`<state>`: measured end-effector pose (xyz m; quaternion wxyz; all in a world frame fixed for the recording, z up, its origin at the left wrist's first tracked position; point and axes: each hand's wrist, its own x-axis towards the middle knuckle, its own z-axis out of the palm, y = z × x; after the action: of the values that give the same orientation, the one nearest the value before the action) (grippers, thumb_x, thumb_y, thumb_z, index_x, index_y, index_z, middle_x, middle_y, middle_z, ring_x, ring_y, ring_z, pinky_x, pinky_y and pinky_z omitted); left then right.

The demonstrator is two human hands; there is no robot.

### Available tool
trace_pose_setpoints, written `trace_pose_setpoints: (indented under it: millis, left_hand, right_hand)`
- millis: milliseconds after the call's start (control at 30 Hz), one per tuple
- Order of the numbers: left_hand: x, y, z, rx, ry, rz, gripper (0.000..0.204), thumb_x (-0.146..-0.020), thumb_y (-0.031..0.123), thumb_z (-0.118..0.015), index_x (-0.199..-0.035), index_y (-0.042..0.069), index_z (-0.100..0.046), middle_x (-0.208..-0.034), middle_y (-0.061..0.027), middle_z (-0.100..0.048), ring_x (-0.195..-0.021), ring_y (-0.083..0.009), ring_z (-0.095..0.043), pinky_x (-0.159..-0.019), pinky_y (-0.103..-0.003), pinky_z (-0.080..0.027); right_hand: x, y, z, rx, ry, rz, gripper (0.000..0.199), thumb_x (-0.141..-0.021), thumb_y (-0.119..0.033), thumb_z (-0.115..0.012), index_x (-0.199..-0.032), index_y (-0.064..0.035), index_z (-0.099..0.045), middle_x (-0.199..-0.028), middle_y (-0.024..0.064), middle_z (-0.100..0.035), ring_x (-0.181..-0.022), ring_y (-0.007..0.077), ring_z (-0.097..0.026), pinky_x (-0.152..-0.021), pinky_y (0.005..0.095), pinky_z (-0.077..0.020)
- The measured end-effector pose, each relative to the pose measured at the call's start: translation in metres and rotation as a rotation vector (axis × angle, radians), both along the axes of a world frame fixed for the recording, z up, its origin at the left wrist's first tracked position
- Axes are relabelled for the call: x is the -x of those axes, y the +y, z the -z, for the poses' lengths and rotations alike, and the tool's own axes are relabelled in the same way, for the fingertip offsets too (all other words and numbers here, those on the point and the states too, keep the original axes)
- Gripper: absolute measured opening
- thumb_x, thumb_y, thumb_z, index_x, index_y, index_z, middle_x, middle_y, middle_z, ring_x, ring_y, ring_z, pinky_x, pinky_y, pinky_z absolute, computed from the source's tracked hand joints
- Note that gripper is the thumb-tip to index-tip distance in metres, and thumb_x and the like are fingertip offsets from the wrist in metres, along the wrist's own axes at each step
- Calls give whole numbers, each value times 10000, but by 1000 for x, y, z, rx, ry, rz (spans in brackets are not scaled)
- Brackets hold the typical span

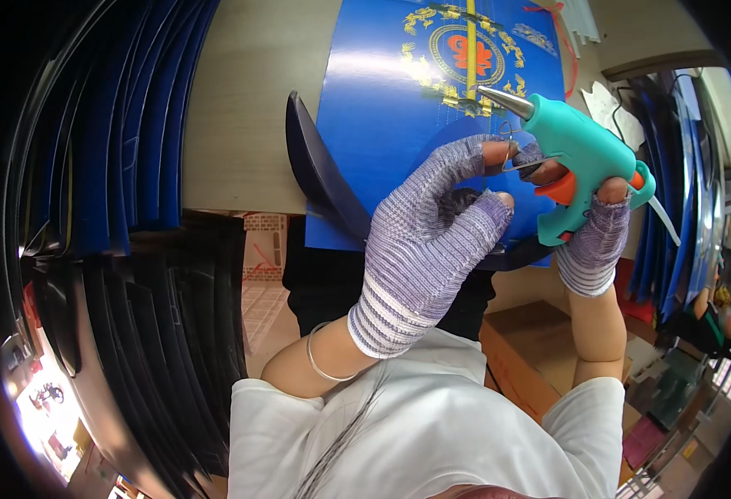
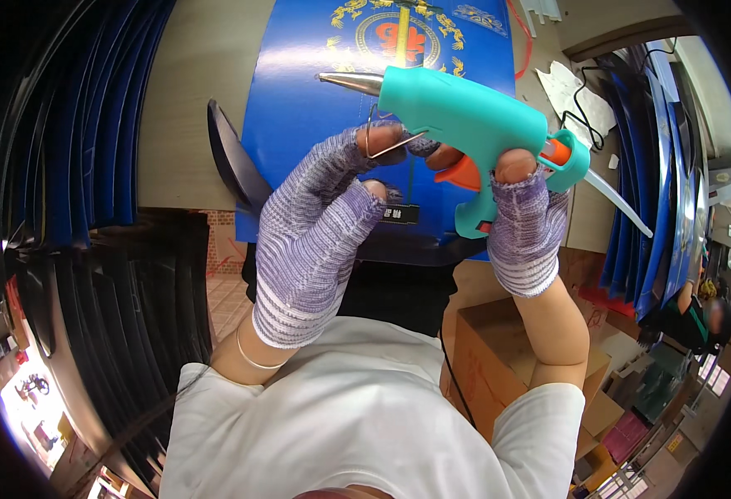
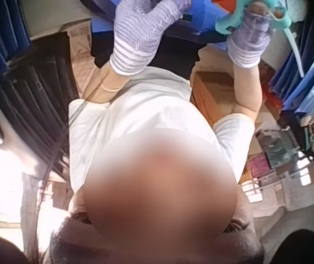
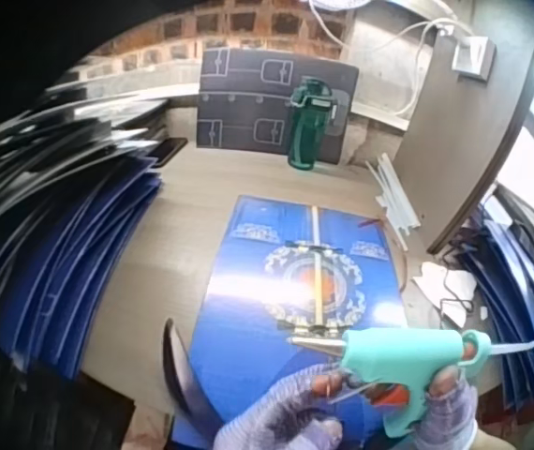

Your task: The person uses a hot glue gun to attach black plastic pieces to a blue decorative board. They apply glue to the edges of the plastic parts and press them onto the board, repeating the process for multiple pieces.

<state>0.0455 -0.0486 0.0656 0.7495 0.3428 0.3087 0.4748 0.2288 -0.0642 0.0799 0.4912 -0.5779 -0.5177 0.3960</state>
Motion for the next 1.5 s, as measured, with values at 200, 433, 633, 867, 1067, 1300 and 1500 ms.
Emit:
trace_pose_setpoints:
  millis: [200,433,633,867,1067,1300,1500]
  left_hand:
    - [6,-7,3,-283,344,-118,440,-885,-3,-629,-1317,-13,-544,-1248,-127,-608,-961,-135,-615,-826,-277,-529]
    - [11,-10,4,-277,255,-21,490,-932,7,-554,-1411,-37,-462,-1410,-163,-521,-1233,-240,-553,-977,-348,-482]
    - [13,-11,7,-118,150,16,498,-922,39,-552,-1403,-55,-468,-1395,-171,-535,-1248,-262,-548,-1013,-376,-469]
    - [9,-12,16,-105,43,15,515,-913,55,-562,-1405,-60,-466,-1407,-180,-523,-1265,-270,-538,-1022,-385,-465]
    - [8,-11,19,-278,221,23,499,-933,50,-545,-1415,-45,-458,-1424,-167,-509,-1244,-240,-548,-1000,-357,-473]
    - [-8,-19,29,-411,272,-70,500,-836,-51,-554,-1335,-33,-532,-1232,-198,-596,-984,-250,-635,-837,-311,-535]
    - [5,-16,16,-380,372,-52,493,-835,-42,-546,-1327,-37,-541,-1227,-211,-603,-1000,-267,-626,-854,-313,-524]
  right_hand:
    - [-2,3,2,-47,8,-38,588,-934,-564,-566,-1039,4,-677,-918,89,-712,-841,187,-676,-719,301,-525]
    - [-2,-2,7,-52,49,32,458,-905,-406,-694,-1082,14,-658,-928,109,-714,-824,188,-680,-731,307,-530]
    - [-19,-6,9,103,-115,138,462,-867,-453,-722,-1085,-48,-676,-898,57,-726,-708,73,-616,-564,204,-457]
    - [-22,-2,10,48,-108,74,465,-882,-490,-682,-1045,-55,-698,-888,45,-732,-735,73,-635,-551,202,-457]
    - [-17,2,7,38,-124,65,451,-894,-489,-668,-997,-52,-715,-881,46,-730,-680,50,-595,-537,193,-447]
    - [-23,-5,12,63,-134,211,450,-883,-463,-700,-1093,-66,-674,-821,9,-695,-612,33,-553,-491,190,-427]
    - [-22,-2,11,68,-112,188,460,-881,-438,-715,-1118,-47,-663,-856,39,-696,-714,92,-621,-631,245,-504]
